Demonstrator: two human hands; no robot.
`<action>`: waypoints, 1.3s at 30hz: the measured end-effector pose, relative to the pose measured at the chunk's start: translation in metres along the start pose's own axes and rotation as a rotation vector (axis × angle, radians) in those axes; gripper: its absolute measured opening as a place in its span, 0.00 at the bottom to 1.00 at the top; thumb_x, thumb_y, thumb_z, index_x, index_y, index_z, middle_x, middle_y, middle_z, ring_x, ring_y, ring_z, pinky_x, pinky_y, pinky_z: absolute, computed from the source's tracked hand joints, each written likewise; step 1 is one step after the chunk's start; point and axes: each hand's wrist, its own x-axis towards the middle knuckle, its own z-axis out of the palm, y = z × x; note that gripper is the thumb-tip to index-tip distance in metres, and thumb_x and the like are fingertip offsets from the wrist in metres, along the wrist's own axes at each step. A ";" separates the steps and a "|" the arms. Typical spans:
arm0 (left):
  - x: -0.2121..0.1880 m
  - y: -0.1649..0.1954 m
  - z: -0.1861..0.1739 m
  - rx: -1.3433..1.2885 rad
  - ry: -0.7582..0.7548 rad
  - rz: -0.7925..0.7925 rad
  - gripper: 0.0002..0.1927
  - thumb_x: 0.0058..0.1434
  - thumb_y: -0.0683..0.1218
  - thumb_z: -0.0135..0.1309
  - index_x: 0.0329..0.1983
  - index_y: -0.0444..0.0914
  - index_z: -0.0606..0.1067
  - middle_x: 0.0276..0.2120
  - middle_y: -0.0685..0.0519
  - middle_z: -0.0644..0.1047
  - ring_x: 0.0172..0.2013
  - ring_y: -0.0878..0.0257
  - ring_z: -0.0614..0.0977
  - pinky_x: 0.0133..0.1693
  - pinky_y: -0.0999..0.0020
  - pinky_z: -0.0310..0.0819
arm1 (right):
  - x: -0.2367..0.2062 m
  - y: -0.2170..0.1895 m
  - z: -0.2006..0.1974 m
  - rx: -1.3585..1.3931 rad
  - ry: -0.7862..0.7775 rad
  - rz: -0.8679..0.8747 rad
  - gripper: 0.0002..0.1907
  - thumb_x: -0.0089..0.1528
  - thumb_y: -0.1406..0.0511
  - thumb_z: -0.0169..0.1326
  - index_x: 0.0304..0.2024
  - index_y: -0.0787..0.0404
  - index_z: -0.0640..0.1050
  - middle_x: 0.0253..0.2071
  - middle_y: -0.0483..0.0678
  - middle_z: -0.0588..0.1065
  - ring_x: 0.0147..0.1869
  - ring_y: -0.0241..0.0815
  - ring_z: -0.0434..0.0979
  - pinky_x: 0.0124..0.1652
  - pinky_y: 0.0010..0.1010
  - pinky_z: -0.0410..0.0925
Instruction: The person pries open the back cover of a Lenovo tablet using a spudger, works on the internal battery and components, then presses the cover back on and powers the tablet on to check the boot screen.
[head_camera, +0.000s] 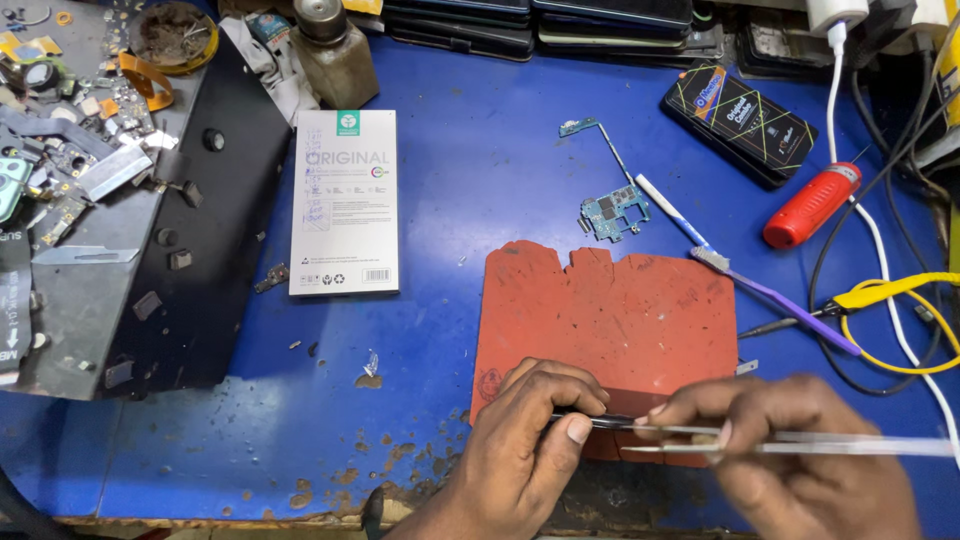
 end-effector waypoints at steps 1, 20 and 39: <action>0.000 0.000 0.000 0.000 0.002 -0.001 0.05 0.73 0.41 0.47 0.47 0.34 0.72 0.46 0.46 0.78 0.49 0.56 0.80 0.52 0.60 0.75 | -0.004 0.002 0.007 -0.092 0.069 -0.016 0.09 0.64 0.70 0.56 0.43 0.61 0.69 0.49 0.65 0.80 0.59 0.55 0.83 0.56 0.46 0.77; 0.003 0.002 0.003 -0.007 0.014 -0.004 0.06 0.73 0.41 0.47 0.48 0.33 0.73 0.46 0.47 0.78 0.48 0.57 0.80 0.52 0.63 0.76 | -0.012 0.011 0.041 -0.365 0.273 -0.209 0.09 0.63 0.73 0.55 0.42 0.56 0.71 0.45 0.59 0.82 0.55 0.52 0.86 0.54 0.40 0.81; 0.005 0.001 0.004 0.027 0.023 -0.007 0.06 0.74 0.42 0.46 0.47 0.34 0.73 0.45 0.47 0.79 0.48 0.58 0.81 0.50 0.63 0.76 | -0.018 0.018 0.010 0.197 0.198 -0.127 0.12 0.62 0.76 0.55 0.46 0.62 0.70 0.51 0.71 0.76 0.54 0.62 0.85 0.52 0.52 0.81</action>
